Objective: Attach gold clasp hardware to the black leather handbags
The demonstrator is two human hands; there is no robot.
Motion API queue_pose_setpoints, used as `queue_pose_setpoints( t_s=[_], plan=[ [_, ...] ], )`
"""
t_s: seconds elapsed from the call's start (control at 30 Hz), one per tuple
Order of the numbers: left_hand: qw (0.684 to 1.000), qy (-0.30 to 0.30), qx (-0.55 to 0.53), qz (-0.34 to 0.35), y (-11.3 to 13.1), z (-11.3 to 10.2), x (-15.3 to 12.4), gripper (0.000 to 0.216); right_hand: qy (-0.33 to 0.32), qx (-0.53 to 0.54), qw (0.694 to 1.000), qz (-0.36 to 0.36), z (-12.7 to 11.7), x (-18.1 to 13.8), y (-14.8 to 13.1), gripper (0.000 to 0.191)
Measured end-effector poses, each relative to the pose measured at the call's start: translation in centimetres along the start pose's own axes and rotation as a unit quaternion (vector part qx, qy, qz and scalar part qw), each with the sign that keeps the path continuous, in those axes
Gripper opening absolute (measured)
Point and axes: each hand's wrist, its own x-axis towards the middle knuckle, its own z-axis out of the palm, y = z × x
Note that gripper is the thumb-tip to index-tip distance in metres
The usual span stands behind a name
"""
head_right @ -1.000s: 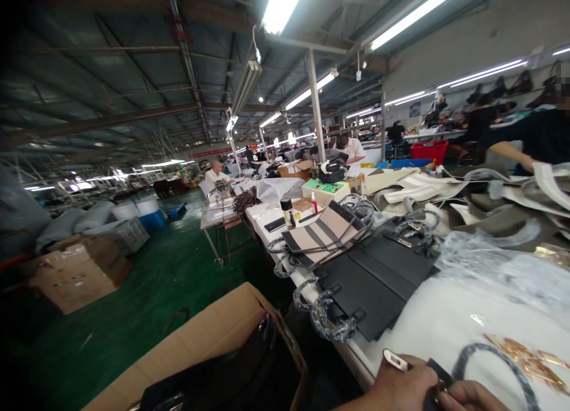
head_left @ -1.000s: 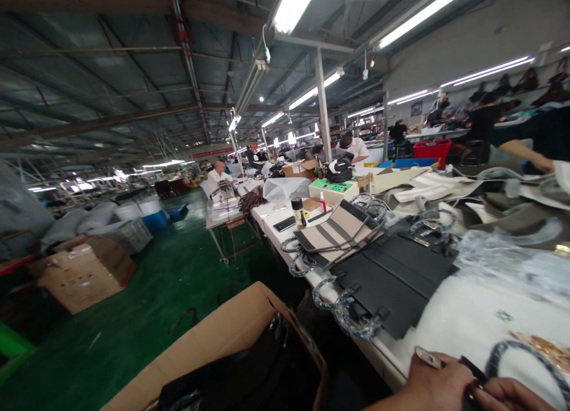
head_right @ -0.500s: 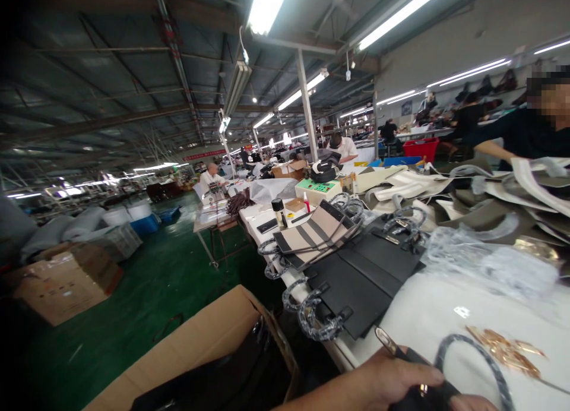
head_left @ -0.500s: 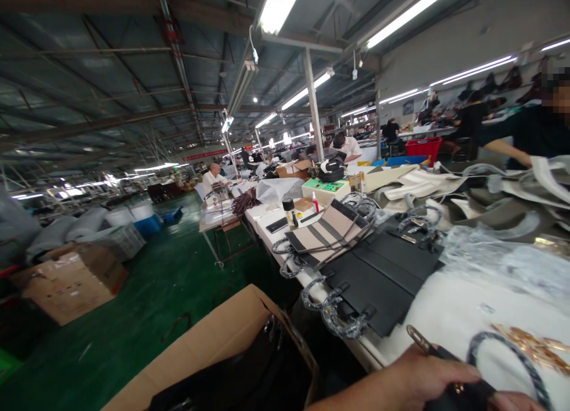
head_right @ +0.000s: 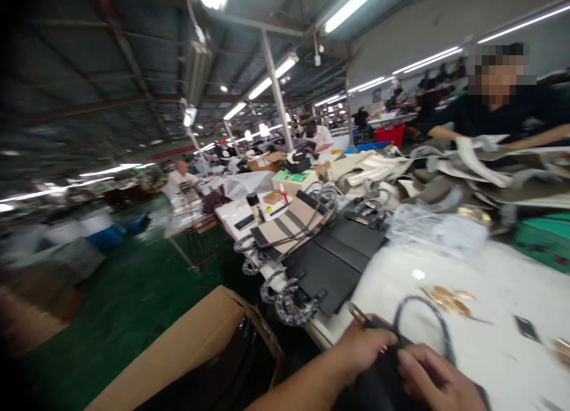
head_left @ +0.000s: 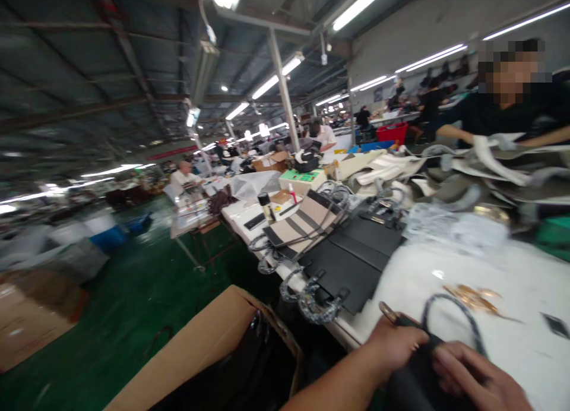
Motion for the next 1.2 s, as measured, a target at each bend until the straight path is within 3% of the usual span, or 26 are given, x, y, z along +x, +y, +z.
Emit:
queue_pose_setpoints(
  t_s=[0.13,0.23,0.3,0.4,0.53,0.67,0.8,0.97,1.1,1.2],
  plan=[
    [1.000,0.014,-0.009,0.013,0.9,-0.4,0.3,0.009,-0.031,0.099,0.995,-0.010,-2.1,-0.2,-3.2,0.046],
    [0.999,-0.016,-0.034,-0.007,0.8,-0.7,1.3,0.017,0.016,0.121,0.992,-0.013,-4.2,0.9,-3.8,0.042],
    [0.998,-0.028,-0.040,-0.026,0.7,-0.9,1.5,0.020,0.080,0.079,0.994,-0.011,-6.2,2.0,-3.0,0.040],
    [0.999,-0.023,-0.029,-0.027,0.7,-0.9,1.4,0.021,0.170,-0.070,0.983,0.013,-9.8,4.8,-0.7,0.039],
    [0.999,-0.014,-0.020,-0.021,1.0,-0.9,1.3,0.020,0.164,-0.224,0.960,0.020,-13.0,10.2,2.4,0.040],
    [1.000,-0.003,0.007,-0.014,1.3,-0.8,1.0,0.017,0.132,-0.292,0.947,0.025,-13.5,14.5,3.9,0.037],
    [1.000,0.007,0.002,0.003,1.3,-0.8,0.8,0.013,0.092,-0.329,0.940,0.023,-13.2,16.1,4.4,0.027],
    [1.000,0.008,0.004,0.005,1.2,-0.8,1.0,0.010,0.080,-0.318,0.945,-0.003,-13.8,14.9,4.4,0.018],
    [1.000,0.005,0.006,0.010,1.2,-0.8,1.1,0.009,0.114,-0.269,0.956,-0.005,-14.1,13.2,4.2,0.015],
    [1.000,-0.003,-0.001,0.014,1.0,-0.9,1.1,0.009,0.142,-0.205,0.968,0.003,-13.9,11.6,3.7,0.023]
  ],
)
